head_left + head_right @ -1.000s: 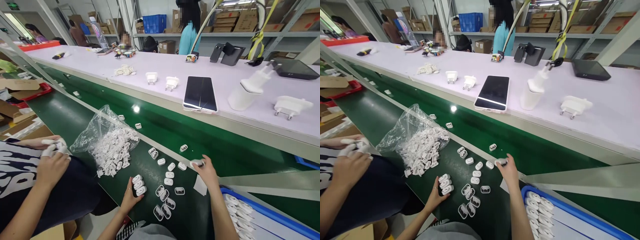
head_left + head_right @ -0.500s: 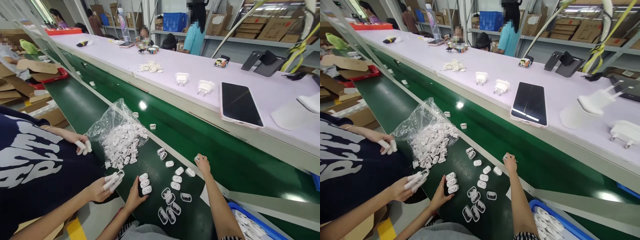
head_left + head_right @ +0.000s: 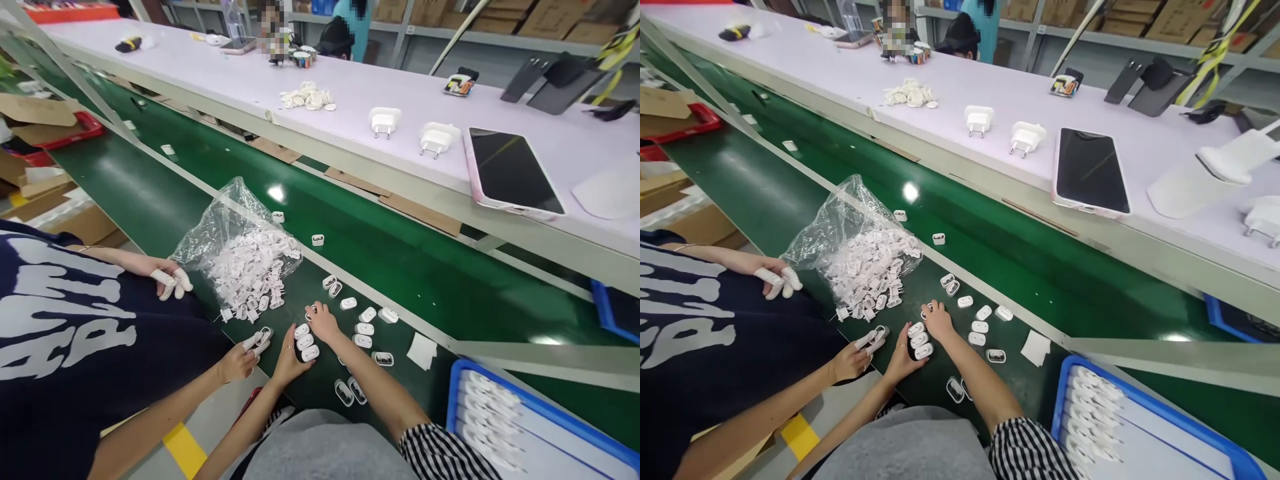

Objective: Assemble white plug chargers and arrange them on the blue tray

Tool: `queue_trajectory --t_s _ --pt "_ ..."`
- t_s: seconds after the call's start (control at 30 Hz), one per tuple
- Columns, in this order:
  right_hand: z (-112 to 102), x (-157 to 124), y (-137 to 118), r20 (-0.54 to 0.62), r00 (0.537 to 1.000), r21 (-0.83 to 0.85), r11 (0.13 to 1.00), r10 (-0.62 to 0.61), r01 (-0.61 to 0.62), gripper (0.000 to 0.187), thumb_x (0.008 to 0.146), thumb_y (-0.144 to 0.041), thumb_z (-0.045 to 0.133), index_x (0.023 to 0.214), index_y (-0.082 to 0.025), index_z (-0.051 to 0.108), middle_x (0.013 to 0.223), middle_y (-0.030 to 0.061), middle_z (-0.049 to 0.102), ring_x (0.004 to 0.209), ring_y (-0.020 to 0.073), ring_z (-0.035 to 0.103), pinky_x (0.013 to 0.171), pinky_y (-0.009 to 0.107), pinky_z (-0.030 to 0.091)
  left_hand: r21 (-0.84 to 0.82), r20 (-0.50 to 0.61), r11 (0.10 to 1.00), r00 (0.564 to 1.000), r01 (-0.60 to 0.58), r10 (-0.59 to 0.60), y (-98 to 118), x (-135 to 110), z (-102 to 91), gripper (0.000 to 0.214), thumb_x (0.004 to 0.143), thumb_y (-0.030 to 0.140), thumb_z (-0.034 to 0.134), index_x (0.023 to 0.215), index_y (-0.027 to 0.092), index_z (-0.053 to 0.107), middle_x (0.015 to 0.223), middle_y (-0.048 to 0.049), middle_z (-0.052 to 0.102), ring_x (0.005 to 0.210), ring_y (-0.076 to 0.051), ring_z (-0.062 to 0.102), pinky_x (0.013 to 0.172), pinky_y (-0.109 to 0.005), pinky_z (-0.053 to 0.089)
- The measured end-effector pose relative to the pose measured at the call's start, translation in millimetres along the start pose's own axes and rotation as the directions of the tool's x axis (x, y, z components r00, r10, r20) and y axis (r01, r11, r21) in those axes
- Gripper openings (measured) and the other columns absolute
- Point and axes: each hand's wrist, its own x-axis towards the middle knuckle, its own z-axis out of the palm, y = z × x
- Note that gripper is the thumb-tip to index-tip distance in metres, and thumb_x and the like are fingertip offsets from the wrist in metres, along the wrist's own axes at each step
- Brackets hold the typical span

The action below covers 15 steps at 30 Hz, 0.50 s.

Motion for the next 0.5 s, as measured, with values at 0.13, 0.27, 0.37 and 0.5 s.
queue_trajectory --t_s 0.13,0.27,0.37,0.5 --pt "-33 -13 25 -0.105 0.994 0.067 0.998 0.027 -0.02 0.055 0.066 -0.019 0.053 0.115 -0.028 0.032 0.121 0.0056 0.036 0.107 0.0235 0.035 0.082 0.036 0.037 0.049 -0.004 0.998 0.999 -0.047 0.048 0 6 -1.7 0.08 0.049 0.032 0.059 0.118 0.013 0.022 0.115 -0.011 0.039 0.108 -0.022 0.037 0.09 -0.036 0.033" --pt "-77 -28 76 -0.184 0.958 0.07 0.975 0.219 -0.209 0.053 0.066 -0.011 0.046 0.117 -0.018 0.033 0.119 0.0095 0.037 0.107 0.0232 0.035 0.086 0.036 0.032 0.092 0.037 0.992 0.996 -0.086 0.083 2 9 -6.6 0.076 0.048 0.031 0.059 0.114 0.011 0.026 0.113 -0.0126 0.039 0.108 -0.023 0.036 0.091 -0.037 0.031" --pt "-82 -25 107 0.012 0.971 0.107 0.966 0.238 -0.237 0.058 0.06 -0.011 0.054 0.115 -0.017 0.038 0.116 0.0106 0.039 0.102 0.0237 0.041 0.082 0.033 0.035 0.111 0.072 0.987 0.992 -0.115 0.107 5 14 -7.5 0.073 0.049 0.031 0.057 0.113 0.015 0.027 0.113 -0.0103 0.04 0.108 -0.021 0.036 0.091 -0.035 0.031" --pt "-70 -6 113 0.092 0.995 0.192 0.979 0.046 -0.063 0.046 0.053 -0.006 0.06 0.097 -0.016 0.053 0.1 0.0089 0.052 0.086 0.0223 0.05 0.072 0.031 0.039 0.086 0.073 0.99 0.991 -0.114 0.108 17 19 -19.1 0.068 0.048 0.03 0.057 0.111 0.02 0.032 0.108 -0.007 0.046 0.103 -0.019 0.041 0.086 -0.033 0.035"
